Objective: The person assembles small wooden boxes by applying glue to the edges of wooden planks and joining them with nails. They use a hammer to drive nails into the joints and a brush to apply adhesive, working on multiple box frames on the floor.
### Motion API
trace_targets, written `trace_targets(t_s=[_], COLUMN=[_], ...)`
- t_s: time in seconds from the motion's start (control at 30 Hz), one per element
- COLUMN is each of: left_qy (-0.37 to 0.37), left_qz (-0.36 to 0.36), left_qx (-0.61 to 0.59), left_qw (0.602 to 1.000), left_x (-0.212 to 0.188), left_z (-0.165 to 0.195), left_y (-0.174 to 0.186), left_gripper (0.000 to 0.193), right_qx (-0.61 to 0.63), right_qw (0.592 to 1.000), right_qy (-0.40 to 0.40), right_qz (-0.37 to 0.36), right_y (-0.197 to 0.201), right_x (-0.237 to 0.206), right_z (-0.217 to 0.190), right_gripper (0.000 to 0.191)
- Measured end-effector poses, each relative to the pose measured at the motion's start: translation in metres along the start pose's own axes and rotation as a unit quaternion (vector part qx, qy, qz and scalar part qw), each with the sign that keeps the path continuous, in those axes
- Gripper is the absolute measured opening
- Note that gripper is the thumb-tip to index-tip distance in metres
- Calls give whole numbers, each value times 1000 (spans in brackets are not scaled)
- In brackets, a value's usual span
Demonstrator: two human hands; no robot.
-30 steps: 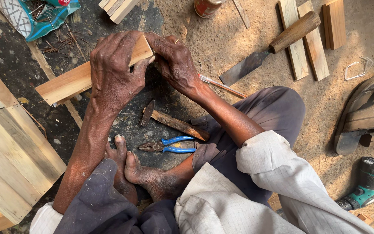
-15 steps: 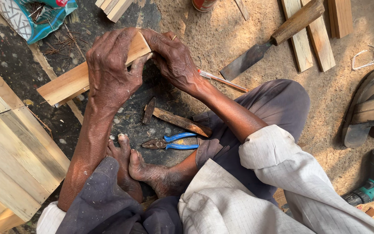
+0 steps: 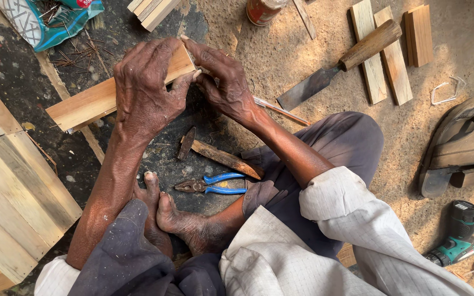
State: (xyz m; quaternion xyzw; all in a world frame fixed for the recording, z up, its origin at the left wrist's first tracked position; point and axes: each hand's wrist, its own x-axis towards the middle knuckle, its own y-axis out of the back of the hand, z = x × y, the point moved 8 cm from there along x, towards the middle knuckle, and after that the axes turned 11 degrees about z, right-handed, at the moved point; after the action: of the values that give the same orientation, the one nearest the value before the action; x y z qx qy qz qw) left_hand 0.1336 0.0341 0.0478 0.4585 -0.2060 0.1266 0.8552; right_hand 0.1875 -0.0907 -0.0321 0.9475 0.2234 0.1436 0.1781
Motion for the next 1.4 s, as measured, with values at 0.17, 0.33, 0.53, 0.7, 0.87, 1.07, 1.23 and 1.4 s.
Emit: trace_targets(t_s=[0.17, 0.33, 0.53, 0.7, 0.87, 1.07, 1.23, 1.4], left_qy=[-2, 5, -6, 7, 8, -10, 1, 15], left_qz=[16, 9, 12, 14, 9, 29, 26, 35], left_qx=[-12, -22, -7, -20, -2, 0, -5, 16], left_qw=[1000, 1000, 1000, 1000, 1000, 1000, 1000, 999], left_x=[0, 0, 0, -1, -5, -4, -3, -2], left_z=[-1, -2, 0, -5, -8, -12, -12, -9], left_y=[-2, -2, -2, -7, -19, -26, -34, -38], left_gripper=[49, 48, 47, 41, 42, 43, 42, 45], right_qx=[139, 126, -108, -96, -206, -254, -337, -151], right_qw=[990, 991, 994, 993, 968, 952, 878, 946], right_qy=[-15, -47, 27, 36, -62, 32, -118, -183], right_qz=[8, 0, 11, 51, -131, -166, -320, -220], right_y=[10, 11, 13, 28, 16, -3, -14, 27], right_x=[-14, -21, -19, -29, -75, -131, -150, -134], right_z=[-12, -9, -7, -20, -18, -42, 0, 4], right_gripper=[62, 65, 57, 54, 34, 82, 42, 56])
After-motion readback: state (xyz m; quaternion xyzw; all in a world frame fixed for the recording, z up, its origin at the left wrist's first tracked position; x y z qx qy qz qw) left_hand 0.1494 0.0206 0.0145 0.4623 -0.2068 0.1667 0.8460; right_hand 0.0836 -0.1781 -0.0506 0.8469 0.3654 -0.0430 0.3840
